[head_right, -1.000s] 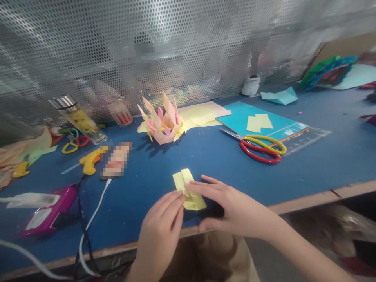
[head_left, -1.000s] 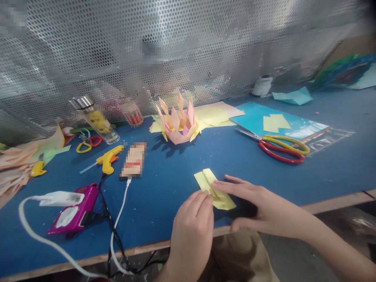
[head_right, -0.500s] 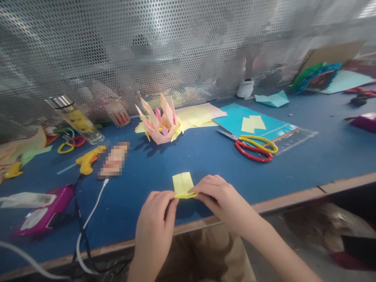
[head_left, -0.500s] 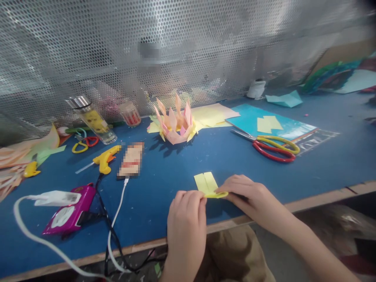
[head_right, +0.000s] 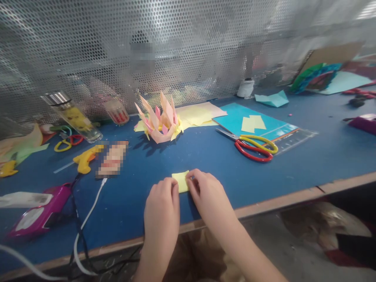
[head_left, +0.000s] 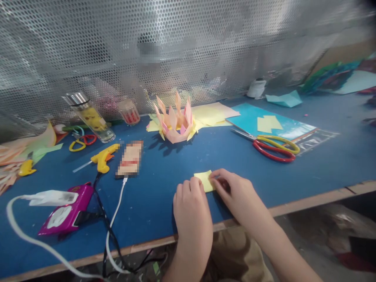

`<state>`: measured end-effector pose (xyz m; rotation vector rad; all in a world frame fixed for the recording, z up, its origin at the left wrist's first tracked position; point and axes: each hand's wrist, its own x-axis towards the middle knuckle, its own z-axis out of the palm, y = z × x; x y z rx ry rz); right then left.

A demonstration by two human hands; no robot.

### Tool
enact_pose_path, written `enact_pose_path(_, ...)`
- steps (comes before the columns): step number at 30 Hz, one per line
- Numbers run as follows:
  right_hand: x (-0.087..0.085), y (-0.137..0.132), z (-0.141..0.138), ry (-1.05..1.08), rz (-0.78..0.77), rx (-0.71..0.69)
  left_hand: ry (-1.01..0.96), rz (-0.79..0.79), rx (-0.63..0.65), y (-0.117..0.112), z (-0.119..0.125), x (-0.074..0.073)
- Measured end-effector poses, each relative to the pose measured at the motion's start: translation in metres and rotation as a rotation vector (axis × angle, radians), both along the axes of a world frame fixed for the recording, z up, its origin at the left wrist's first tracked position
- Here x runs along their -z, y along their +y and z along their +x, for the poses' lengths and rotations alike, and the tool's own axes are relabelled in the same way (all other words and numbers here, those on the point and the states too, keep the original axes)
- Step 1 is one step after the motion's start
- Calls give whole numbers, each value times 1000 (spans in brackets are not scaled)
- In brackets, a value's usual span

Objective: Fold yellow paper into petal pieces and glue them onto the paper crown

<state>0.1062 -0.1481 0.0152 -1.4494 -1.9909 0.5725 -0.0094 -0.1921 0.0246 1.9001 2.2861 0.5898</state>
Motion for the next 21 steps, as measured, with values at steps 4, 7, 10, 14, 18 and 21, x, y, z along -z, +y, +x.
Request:
enact_pose_path(4,4,-2,-1,-6,78,3,11,52,31,-2,-3,6)
enact_pose_path(7,5,-3,0,-4,105,0,15,111,50,-3,-4,9)
enact_pose_path(10,5,-3,0,-7,123,5,32,168,57,-3,-3,11)
enact_pose_path(14,7,-3,-2,-12,139,23,69,223,44,0,1,14)
enact_pose_path(18,9,-3,-4,-16,143,32,117,319,112,-5,4,20)
enact_pose_path(21,11,-4,-5,-18,142,31,200,409,227,-20,4,26)
